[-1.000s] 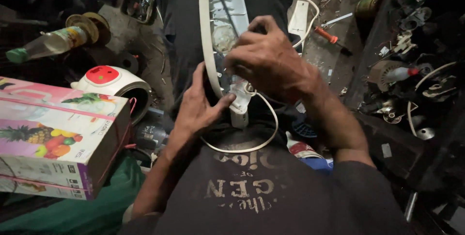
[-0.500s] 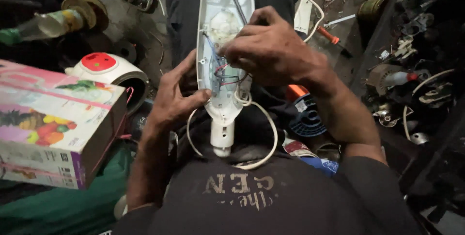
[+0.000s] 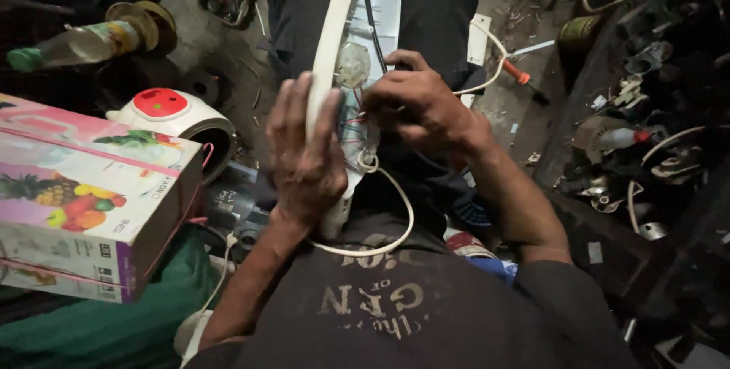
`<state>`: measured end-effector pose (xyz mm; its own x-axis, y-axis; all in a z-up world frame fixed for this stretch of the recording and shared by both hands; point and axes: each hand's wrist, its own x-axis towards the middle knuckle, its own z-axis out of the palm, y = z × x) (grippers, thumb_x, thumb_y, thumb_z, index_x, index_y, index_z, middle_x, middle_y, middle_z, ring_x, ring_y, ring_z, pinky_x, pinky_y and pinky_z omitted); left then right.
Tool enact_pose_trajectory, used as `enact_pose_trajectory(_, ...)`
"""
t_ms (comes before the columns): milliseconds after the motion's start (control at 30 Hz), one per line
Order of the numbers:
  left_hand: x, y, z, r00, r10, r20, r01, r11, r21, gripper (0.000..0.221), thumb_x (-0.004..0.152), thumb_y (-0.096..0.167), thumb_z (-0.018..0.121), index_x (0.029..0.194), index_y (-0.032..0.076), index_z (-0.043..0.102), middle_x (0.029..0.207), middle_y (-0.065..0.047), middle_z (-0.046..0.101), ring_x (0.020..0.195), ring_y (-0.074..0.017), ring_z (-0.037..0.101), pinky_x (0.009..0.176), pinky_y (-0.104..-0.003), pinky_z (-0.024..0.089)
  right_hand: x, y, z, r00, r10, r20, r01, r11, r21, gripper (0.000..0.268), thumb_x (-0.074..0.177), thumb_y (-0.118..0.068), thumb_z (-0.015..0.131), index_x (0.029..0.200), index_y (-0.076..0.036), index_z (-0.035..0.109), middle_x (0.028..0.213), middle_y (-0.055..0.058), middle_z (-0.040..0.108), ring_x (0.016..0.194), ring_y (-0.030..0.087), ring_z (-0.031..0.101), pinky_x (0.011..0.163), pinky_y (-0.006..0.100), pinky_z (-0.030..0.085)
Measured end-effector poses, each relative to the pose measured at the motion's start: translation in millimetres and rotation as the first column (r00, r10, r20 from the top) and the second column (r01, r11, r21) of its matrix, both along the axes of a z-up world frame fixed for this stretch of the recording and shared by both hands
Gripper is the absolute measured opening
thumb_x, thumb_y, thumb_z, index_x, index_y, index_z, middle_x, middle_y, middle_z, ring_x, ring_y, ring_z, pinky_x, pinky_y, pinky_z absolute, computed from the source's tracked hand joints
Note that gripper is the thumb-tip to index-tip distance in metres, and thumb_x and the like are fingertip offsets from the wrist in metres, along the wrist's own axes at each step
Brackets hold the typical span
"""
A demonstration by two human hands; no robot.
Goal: The person sits on the floor repairing an electric fan. They route and connect wires inside the fan housing, twist wire ends together, use a soldering iron on the connections, and use pliers while working on the motor and switch assembly.
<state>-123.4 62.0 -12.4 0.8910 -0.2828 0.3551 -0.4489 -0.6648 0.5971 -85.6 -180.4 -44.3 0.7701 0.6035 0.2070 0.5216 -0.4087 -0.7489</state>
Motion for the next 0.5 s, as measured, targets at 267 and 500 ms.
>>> enact_pose_trajectory(267,3.3,4.2,19.5,0.996,-0.049,-0.068,0.069,0.940,0.335,0.053,0.086,0.004,0.058,0.135,0.017,0.072,0.163,-0.022,0.037,0.125,-0.0464,0.062,0.085,-0.050,0.056,13.5,-1.4,42.9,0.978,-0.046,-0.203,0.129,0.898,0.421,0.046,0.093,-0.040,0.066,0.112,0.001,0.073,0.106,0.019,0.069,0.085,0.023,0.066,0.090,0.042,0.052)
enact_pose_trajectory(500,1.7,15.0,2.4,0.967,-0.210,-0.143,0.213,0.977,0.005,0.023,0.086,-0.002,0.057,0.101,0.006,0.073,0.168,-0.024,0.021,0.150,-0.0497,0.050,0.105,-0.050,0.061,14.4,22.2,66.6,0.985,-0.127,0.117,0.117,0.989,0.095,0.005,0.101,-0.011,0.072,0.098,-0.007,0.070,0.102,0.008,0.075,0.098,0.027,0.070,0.103,0.045,0.037)
